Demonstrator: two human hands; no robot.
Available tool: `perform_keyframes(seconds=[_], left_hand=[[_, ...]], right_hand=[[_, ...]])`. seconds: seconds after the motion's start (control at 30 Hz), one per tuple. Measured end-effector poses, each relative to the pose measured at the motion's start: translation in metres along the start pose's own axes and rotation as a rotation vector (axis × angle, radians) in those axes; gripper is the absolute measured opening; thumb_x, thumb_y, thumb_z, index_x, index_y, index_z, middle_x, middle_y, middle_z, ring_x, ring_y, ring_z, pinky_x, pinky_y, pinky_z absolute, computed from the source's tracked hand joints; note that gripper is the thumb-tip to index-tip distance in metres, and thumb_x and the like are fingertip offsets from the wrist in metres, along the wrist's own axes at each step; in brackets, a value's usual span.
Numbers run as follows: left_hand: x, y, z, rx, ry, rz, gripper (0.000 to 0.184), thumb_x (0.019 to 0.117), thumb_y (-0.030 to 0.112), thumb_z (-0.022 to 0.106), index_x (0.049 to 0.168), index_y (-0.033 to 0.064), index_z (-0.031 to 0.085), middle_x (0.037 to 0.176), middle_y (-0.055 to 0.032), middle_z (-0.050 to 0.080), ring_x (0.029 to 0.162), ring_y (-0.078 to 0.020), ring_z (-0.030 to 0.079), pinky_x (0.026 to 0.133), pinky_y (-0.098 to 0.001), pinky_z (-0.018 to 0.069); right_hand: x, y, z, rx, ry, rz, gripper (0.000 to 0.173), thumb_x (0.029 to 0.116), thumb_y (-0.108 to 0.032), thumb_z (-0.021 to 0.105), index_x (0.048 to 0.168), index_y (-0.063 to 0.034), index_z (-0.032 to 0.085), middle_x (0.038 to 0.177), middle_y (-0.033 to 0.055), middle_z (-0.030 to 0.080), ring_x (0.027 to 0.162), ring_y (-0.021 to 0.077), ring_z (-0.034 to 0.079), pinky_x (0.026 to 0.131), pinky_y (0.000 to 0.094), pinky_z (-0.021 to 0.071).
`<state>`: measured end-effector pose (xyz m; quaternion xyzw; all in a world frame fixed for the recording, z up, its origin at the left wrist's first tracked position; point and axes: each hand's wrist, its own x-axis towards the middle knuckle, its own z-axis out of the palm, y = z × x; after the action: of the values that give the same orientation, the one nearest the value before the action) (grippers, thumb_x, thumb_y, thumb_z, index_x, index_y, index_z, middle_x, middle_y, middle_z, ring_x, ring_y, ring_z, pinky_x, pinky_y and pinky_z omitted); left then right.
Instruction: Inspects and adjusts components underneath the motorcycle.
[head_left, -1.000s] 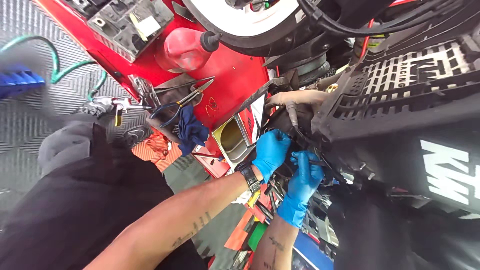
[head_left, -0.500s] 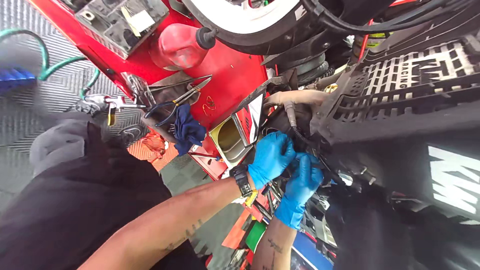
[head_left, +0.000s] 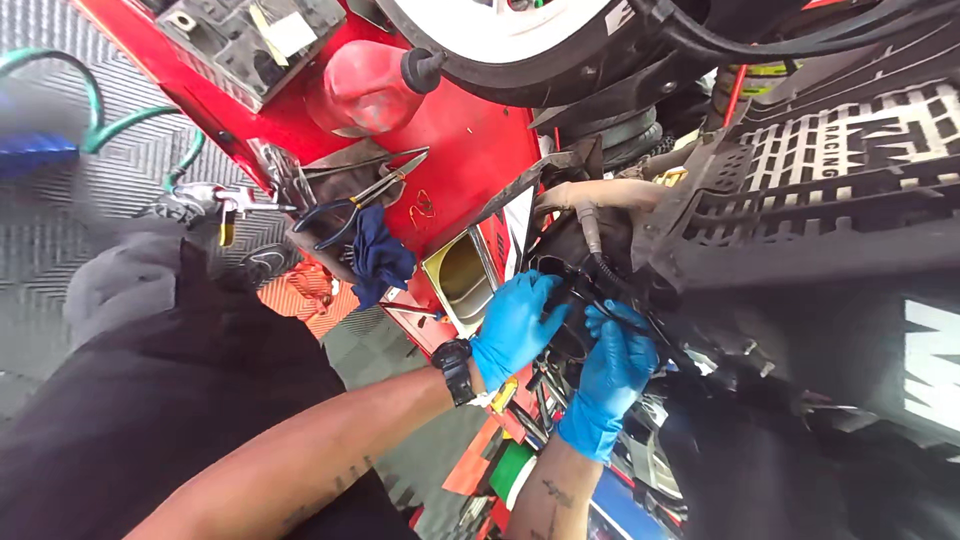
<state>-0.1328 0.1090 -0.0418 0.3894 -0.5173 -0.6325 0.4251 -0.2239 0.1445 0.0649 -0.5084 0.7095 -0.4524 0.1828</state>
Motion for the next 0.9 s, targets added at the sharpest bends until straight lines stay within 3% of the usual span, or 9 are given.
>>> perform_keyframes(seconds=[0.17, 0.33, 0.43, 0.57, 0.63, 0.7, 0.77, 0.83, 0.9], left_hand=[[0.013, 0.012, 0.007, 0.187, 0.102, 0.165, 0.045, 0.0939, 0.044, 0.065, 0.121, 0.0093, 0.072, 0.107, -0.0140, 0.073, 0.097, -0.0314, 0.071, 0.082, -0.0460, 0.0576], [0.020, 0.020, 0.007, 0.349, 0.122, 0.223, 0.034, 0.0963, 0.035, 0.059, 0.106, 0.0078, 0.075, 0.100, -0.0143, 0.074, 0.091, -0.0321, 0.072, 0.076, -0.0465, 0.0581], [0.031, 0.036, -0.002, 0.348, -0.029, 0.082, 0.036, 0.0984, 0.032, 0.056, 0.105, 0.0013, 0.072, 0.102, -0.0181, 0.073, 0.097, -0.0354, 0.072, 0.081, -0.0515, 0.0579], [0.040, 0.059, -0.025, 0.412, -0.220, -0.059, 0.033, 0.0994, 0.033, 0.059, 0.108, 0.0025, 0.069, 0.098, -0.0180, 0.071, 0.093, -0.0380, 0.071, 0.077, -0.0601, 0.0563], [0.042, 0.055, -0.026, 0.503, -0.216, 0.020, 0.032, 0.0989, 0.033, 0.059, 0.111, 0.0047, 0.069, 0.097, -0.0176, 0.072, 0.090, -0.0382, 0.072, 0.075, -0.0617, 0.0558], [0.052, 0.022, -0.009, 0.559, -0.103, 0.172, 0.030, 0.0924, 0.036, 0.062, 0.108, 0.0117, 0.070, 0.089, -0.0097, 0.073, 0.081, -0.0303, 0.073, 0.068, -0.0577, 0.0580], [0.058, 0.010, -0.009, 0.543, -0.143, 0.185, 0.036, 0.0953, 0.031, 0.063, 0.124, 0.0097, 0.067, 0.104, -0.0141, 0.074, 0.098, -0.0317, 0.072, 0.083, -0.0579, 0.0576], [0.054, 0.002, -0.015, 0.460, -0.195, 0.126, 0.046, 0.0974, 0.028, 0.066, 0.137, 0.0049, 0.060, 0.127, -0.0167, 0.067, 0.121, -0.0272, 0.064, 0.106, -0.0470, 0.0516], [0.036, 0.023, -0.028, 0.527, -0.264, 0.110, 0.037, 0.0971, 0.020, 0.067, 0.128, 0.0005, 0.061, 0.124, -0.0202, 0.066, 0.119, -0.0311, 0.063, 0.104, -0.0486, 0.0501]], right_hand=[[0.003, 0.004, 0.003, -0.123, -0.016, -0.058, 0.021, 0.0894, 0.004, 0.066, 0.108, -0.0021, 0.076, 0.110, 0.0039, 0.074, 0.105, 0.0128, 0.068, 0.094, 0.0289, 0.0572], [0.003, 0.006, 0.006, -0.285, 0.026, -0.075, 0.017, 0.0899, 0.008, 0.061, 0.103, 0.0049, 0.072, 0.106, 0.0077, 0.074, 0.103, 0.0130, 0.070, 0.092, 0.0282, 0.0586], [0.009, 0.010, 0.006, -0.332, 0.027, -0.086, 0.014, 0.0922, 0.006, 0.062, 0.102, 0.0070, 0.071, 0.101, 0.0106, 0.075, 0.097, 0.0143, 0.072, 0.090, 0.0299, 0.0599], [-0.013, 0.005, 0.004, -0.368, 0.171, 0.069, 0.022, 0.1020, -0.011, 0.058, 0.118, 0.0017, 0.067, 0.112, 0.0105, 0.069, 0.101, 0.0156, 0.066, 0.090, 0.0323, 0.0561], [-0.045, -0.009, 0.008, -0.477, 0.286, 0.326, 0.035, 0.1052, -0.017, 0.054, 0.132, 0.0052, 0.061, 0.126, 0.0196, 0.066, 0.117, 0.0241, 0.063, 0.103, 0.0393, 0.0493], [-0.047, 0.002, 0.009, -0.561, 0.399, 0.297, 0.037, 0.1004, -0.026, 0.065, 0.125, 0.0013, 0.067, 0.117, 0.0195, 0.071, 0.110, 0.0287, 0.068, 0.095, 0.0478, 0.0546], [-0.054, 0.003, 0.014, -0.519, 0.477, 0.098, 0.039, 0.0954, -0.020, 0.071, 0.127, 0.0034, 0.065, 0.120, 0.0196, 0.070, 0.115, 0.0267, 0.066, 0.100, 0.0445, 0.0528], [-0.070, -0.008, 0.019, -0.435, 0.455, -0.007, 0.040, 0.0973, -0.013, 0.068, 0.133, 0.0023, 0.059, 0.128, 0.0196, 0.065, 0.123, 0.0274, 0.061, 0.103, 0.0445, 0.0511], [-0.086, -0.006, 0.025, -0.444, 0.502, -0.075, 0.027, 0.1003, -0.016, 0.066, 0.125, -0.0059, 0.064, 0.116, 0.0123, 0.068, 0.109, 0.0227, 0.067, 0.088, 0.0407, 0.0579]])
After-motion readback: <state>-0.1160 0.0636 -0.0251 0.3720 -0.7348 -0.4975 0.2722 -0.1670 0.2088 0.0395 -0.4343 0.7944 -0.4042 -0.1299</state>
